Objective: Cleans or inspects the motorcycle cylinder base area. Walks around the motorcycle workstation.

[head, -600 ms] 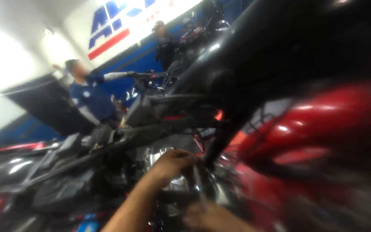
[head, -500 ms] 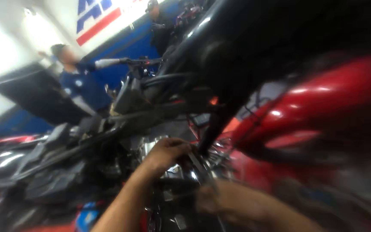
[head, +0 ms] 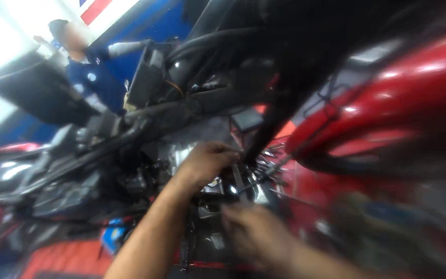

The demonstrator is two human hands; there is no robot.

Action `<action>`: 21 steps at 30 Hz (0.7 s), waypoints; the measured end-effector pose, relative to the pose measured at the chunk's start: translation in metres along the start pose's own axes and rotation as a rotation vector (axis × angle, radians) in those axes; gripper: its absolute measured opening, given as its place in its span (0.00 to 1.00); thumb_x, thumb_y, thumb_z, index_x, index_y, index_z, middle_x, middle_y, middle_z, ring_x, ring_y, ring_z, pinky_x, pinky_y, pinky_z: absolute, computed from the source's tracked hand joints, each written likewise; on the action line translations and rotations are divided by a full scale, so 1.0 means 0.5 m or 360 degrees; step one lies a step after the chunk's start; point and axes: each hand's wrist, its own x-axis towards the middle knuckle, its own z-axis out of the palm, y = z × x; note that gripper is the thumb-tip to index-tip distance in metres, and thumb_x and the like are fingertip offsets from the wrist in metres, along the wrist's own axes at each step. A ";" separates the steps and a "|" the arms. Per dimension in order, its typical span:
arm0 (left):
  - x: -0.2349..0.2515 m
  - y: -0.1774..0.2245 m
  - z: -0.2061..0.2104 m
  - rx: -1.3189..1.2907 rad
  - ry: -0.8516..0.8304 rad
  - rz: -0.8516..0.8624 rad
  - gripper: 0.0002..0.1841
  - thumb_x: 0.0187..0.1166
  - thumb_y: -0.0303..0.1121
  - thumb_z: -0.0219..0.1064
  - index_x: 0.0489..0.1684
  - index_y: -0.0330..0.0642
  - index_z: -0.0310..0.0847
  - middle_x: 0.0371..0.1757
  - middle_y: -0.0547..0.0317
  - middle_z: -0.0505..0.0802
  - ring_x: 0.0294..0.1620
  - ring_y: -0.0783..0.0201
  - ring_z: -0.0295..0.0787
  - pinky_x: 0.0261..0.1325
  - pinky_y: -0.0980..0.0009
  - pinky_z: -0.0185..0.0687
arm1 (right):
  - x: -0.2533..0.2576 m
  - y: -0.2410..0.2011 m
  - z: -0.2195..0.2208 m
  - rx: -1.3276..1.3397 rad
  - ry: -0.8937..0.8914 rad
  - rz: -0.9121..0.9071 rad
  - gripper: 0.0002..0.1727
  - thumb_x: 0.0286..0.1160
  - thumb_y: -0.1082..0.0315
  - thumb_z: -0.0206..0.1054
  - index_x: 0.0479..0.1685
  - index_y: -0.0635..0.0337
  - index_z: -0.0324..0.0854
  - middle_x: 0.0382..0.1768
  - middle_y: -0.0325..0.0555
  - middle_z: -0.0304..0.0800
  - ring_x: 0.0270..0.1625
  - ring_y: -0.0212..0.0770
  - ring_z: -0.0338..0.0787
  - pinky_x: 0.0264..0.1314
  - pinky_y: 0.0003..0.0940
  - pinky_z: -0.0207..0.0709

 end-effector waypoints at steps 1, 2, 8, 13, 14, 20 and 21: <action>0.001 -0.001 -0.006 0.0034 -0.0046 -0.0013 0.11 0.87 0.32 0.65 0.54 0.34 0.88 0.40 0.48 0.95 0.28 0.65 0.88 0.31 0.71 0.84 | 0.009 0.015 0.060 0.0217 0.0085 -0.0044 0.22 0.91 0.53 0.51 0.31 0.54 0.81 0.07 0.31 0.63 0.06 0.26 0.62 0.07 0.24 0.60; 0.004 -0.002 -0.012 0.0062 -0.0099 -0.0010 0.12 0.87 0.33 0.64 0.54 0.34 0.89 0.41 0.49 0.95 0.29 0.66 0.87 0.30 0.72 0.81 | 0.024 0.021 0.103 0.0364 0.0114 -0.0104 0.22 0.93 0.53 0.50 0.34 0.57 0.80 0.08 0.32 0.64 0.07 0.28 0.63 0.08 0.25 0.62; 0.005 -0.019 -0.037 -0.0073 -0.0211 0.0146 0.16 0.90 0.37 0.59 0.56 0.32 0.86 0.45 0.45 0.94 0.34 0.62 0.90 0.37 0.68 0.88 | 0.027 -0.003 0.037 -0.0394 0.0062 -0.0168 0.20 0.89 0.48 0.58 0.41 0.54 0.85 0.13 0.33 0.74 0.11 0.30 0.73 0.13 0.27 0.70; 0.002 -0.031 -0.016 -0.0201 -0.0098 0.0194 0.13 0.90 0.32 0.59 0.50 0.31 0.86 0.46 0.42 0.94 0.28 0.62 0.89 0.32 0.69 0.88 | -0.025 -0.109 -0.140 -0.1119 -0.0227 0.0052 0.13 0.82 0.50 0.66 0.45 0.47 0.85 0.17 0.33 0.75 0.14 0.29 0.71 0.17 0.27 0.70; -0.001 -0.032 -0.013 -0.0212 -0.0087 0.0189 0.12 0.89 0.31 0.61 0.50 0.31 0.86 0.46 0.42 0.94 0.28 0.63 0.89 0.32 0.69 0.88 | -0.033 -0.131 -0.172 -0.1138 -0.0266 0.0025 0.11 0.80 0.51 0.67 0.44 0.46 0.86 0.16 0.32 0.74 0.13 0.27 0.69 0.15 0.24 0.67; 0.000 -0.022 -0.002 -0.0151 0.0024 0.0118 0.10 0.86 0.29 0.65 0.53 0.30 0.87 0.37 0.48 0.93 0.25 0.65 0.87 0.31 0.70 0.88 | -0.012 -0.245 -0.301 -0.1088 -0.0286 -0.0182 0.10 0.80 0.68 0.61 0.37 0.58 0.89 0.15 0.38 0.81 0.12 0.26 0.73 0.13 0.20 0.66; 0.000 -0.018 0.001 -0.0118 0.0054 0.0102 0.10 0.86 0.29 0.65 0.53 0.30 0.86 0.37 0.48 0.93 0.25 0.65 0.87 0.31 0.70 0.88 | -0.001 -0.255 -0.308 -0.1051 -0.0392 -0.0106 0.11 0.85 0.67 0.61 0.38 0.58 0.88 0.17 0.39 0.81 0.13 0.27 0.75 0.14 0.21 0.70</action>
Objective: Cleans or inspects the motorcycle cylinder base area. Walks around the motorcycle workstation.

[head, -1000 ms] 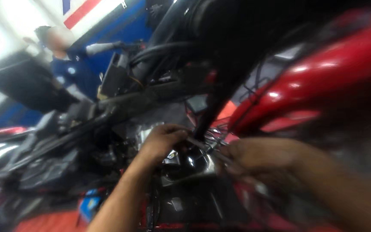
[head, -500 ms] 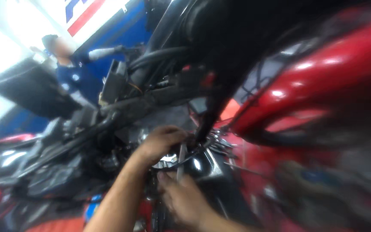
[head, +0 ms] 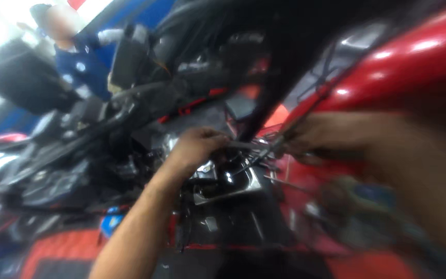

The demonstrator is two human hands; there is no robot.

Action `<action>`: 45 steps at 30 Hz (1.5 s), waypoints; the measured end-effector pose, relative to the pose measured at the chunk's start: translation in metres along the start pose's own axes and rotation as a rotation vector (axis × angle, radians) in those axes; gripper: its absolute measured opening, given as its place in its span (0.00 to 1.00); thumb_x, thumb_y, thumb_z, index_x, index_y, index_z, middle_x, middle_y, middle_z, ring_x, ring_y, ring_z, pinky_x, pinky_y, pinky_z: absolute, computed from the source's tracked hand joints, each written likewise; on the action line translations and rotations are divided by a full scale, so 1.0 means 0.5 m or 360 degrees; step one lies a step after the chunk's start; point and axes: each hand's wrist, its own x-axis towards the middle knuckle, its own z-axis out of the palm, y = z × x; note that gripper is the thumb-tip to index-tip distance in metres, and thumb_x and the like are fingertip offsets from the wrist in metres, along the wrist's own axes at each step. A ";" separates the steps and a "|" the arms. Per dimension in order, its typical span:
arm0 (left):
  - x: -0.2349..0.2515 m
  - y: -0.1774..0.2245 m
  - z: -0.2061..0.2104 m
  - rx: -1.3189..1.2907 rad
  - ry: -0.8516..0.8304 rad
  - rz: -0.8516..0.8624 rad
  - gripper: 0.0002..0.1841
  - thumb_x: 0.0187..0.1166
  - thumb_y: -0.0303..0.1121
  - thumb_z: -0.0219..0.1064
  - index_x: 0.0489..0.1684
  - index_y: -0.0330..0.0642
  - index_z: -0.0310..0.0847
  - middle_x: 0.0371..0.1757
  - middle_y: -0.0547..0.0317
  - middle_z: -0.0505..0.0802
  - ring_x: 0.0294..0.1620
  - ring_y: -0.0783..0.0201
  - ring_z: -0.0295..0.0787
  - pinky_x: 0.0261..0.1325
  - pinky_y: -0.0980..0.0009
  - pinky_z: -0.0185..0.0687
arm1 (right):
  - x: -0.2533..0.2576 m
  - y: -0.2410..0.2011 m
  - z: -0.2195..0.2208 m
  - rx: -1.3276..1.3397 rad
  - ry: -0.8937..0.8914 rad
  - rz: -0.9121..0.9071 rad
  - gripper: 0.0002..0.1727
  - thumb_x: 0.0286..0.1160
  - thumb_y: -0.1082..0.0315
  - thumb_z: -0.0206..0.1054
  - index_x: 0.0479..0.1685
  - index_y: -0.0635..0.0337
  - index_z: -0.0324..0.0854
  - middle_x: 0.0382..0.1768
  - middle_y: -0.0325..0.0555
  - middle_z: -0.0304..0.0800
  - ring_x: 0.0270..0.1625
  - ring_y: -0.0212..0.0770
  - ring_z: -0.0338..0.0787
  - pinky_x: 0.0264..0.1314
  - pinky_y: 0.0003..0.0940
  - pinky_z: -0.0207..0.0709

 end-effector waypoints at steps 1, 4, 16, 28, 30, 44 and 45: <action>0.000 0.003 0.002 0.0032 0.0018 -0.0010 0.11 0.86 0.30 0.64 0.54 0.30 0.86 0.38 0.49 0.93 0.26 0.65 0.87 0.31 0.70 0.88 | 0.009 0.003 0.000 0.0023 -0.0084 0.0024 0.13 0.87 0.64 0.60 0.37 0.57 0.87 0.17 0.38 0.80 0.13 0.27 0.73 0.14 0.22 0.69; 0.002 -0.001 -0.001 0.0041 0.0022 -0.0006 0.11 0.86 0.31 0.66 0.55 0.31 0.85 0.39 0.49 0.92 0.28 0.62 0.89 0.35 0.66 0.92 | 0.016 0.061 0.088 0.0217 0.0036 0.0033 0.18 0.83 0.58 0.57 0.23 0.50 0.84 0.11 0.36 0.74 0.07 0.25 0.63 0.07 0.19 0.56; 0.031 0.004 -0.037 0.0148 -0.0314 0.0172 0.12 0.89 0.32 0.62 0.47 0.32 0.88 0.34 0.53 0.94 0.26 0.67 0.87 0.28 0.73 0.83 | 0.146 -0.020 0.474 0.1393 0.0246 -0.0303 0.25 0.90 0.48 0.56 0.29 0.58 0.81 0.06 0.34 0.58 0.07 0.28 0.64 0.11 0.25 0.67; 0.007 -0.004 -0.018 0.0144 -0.0129 0.0277 0.10 0.87 0.33 0.65 0.45 0.33 0.86 0.26 0.58 0.87 0.20 0.70 0.81 0.24 0.74 0.80 | -0.003 0.078 0.205 -0.0037 0.0453 0.0124 0.17 0.72 0.42 0.71 0.50 0.39 0.90 0.09 0.32 0.70 0.05 0.24 0.64 0.06 0.21 0.63; 0.006 0.000 -0.012 0.0255 -0.0030 0.0284 0.09 0.85 0.33 0.66 0.41 0.36 0.88 0.24 0.60 0.86 0.18 0.71 0.79 0.23 0.74 0.78 | -0.017 0.068 0.151 -0.0059 0.0446 0.0070 0.18 0.72 0.44 0.70 0.50 0.44 0.89 0.11 0.33 0.74 0.07 0.26 0.70 0.09 0.21 0.70; 0.021 -0.019 -0.045 0.0239 -0.0183 0.0329 0.13 0.87 0.38 0.65 0.45 0.36 0.89 0.27 0.58 0.89 0.20 0.70 0.84 0.24 0.72 0.84 | 0.120 0.034 0.417 0.0993 0.0599 -0.0435 0.26 0.94 0.51 0.45 0.27 0.52 0.80 0.04 0.30 0.59 0.05 0.28 0.66 0.10 0.26 0.67; 0.009 -0.021 -0.054 0.0323 -0.0113 0.0371 0.15 0.89 0.41 0.64 0.48 0.38 0.88 0.31 0.58 0.90 0.23 0.70 0.85 0.27 0.71 0.85 | 0.116 0.052 0.399 0.0835 0.0630 -0.0454 0.24 0.93 0.51 0.49 0.30 0.52 0.82 0.04 0.31 0.62 0.06 0.28 0.67 0.10 0.27 0.69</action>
